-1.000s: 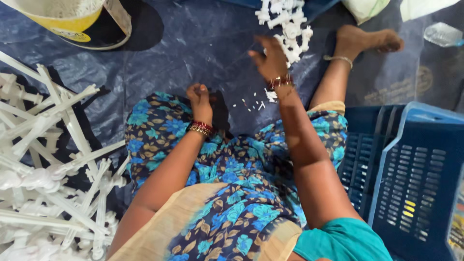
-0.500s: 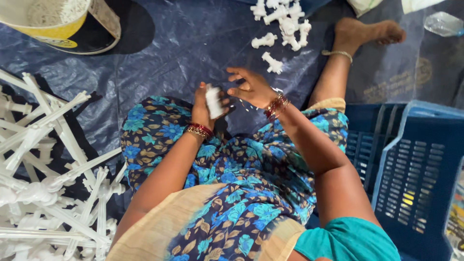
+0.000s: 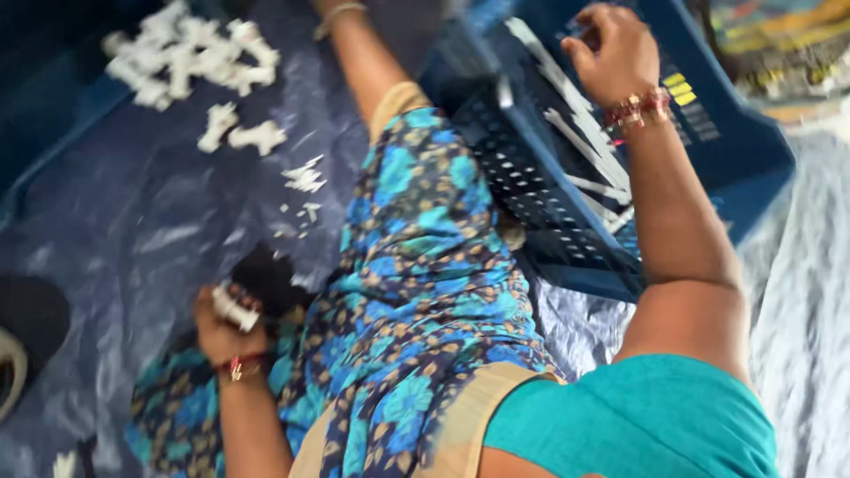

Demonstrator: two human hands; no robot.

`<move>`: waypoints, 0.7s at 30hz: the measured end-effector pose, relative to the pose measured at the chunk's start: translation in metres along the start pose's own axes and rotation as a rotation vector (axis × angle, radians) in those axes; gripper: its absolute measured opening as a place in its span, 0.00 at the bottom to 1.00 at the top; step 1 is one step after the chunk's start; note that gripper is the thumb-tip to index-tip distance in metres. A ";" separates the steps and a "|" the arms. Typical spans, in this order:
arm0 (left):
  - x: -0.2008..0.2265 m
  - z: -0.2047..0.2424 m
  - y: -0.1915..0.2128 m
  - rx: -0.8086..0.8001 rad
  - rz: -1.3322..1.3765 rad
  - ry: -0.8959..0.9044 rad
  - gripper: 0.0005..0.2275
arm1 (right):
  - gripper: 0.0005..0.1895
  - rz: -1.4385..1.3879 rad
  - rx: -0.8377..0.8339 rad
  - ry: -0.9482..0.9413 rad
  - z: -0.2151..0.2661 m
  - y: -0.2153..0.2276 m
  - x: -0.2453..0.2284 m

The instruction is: The person sits on a tarp and assembles white plastic components by hand. They pick up a long plastic rod and a smaller connector piece, then fit them together. The assembled units are placed into a blue plastic crate.

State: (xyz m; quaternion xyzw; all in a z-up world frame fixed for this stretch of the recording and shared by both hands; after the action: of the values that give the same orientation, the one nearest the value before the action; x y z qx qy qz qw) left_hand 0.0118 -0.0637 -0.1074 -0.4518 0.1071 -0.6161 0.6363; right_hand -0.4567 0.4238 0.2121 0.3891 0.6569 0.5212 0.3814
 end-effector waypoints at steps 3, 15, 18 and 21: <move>0.012 0.002 -0.006 -0.037 0.006 -0.015 0.12 | 0.27 0.239 -0.318 -0.197 0.020 -0.069 0.099; 0.025 0.014 -0.009 0.111 -0.197 -0.054 0.14 | 0.33 0.370 -0.732 -0.362 0.120 -0.217 0.216; 0.027 0.015 -0.004 0.054 -0.174 -0.004 0.12 | 0.33 0.376 -0.652 -0.314 0.115 -0.211 0.205; 0.034 0.016 0.007 0.079 -0.177 -0.007 0.14 | 0.38 -0.060 -0.447 -0.241 0.114 -0.196 0.207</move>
State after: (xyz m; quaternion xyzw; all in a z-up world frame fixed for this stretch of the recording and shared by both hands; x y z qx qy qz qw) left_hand 0.0349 -0.0876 -0.0896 -0.4361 0.0400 -0.6721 0.5971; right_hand -0.4599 0.6256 -0.0192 0.3347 0.4865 0.5917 0.5488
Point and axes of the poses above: each hand's wrist, its own z-axis away from the middle knuckle, its own y-axis out of the back of the hand, x = y × z, the point moved 5 cm from there along -z, towards the middle knuckle, and after that the axes turned 3 degrees about z, right-handed, at the moved point
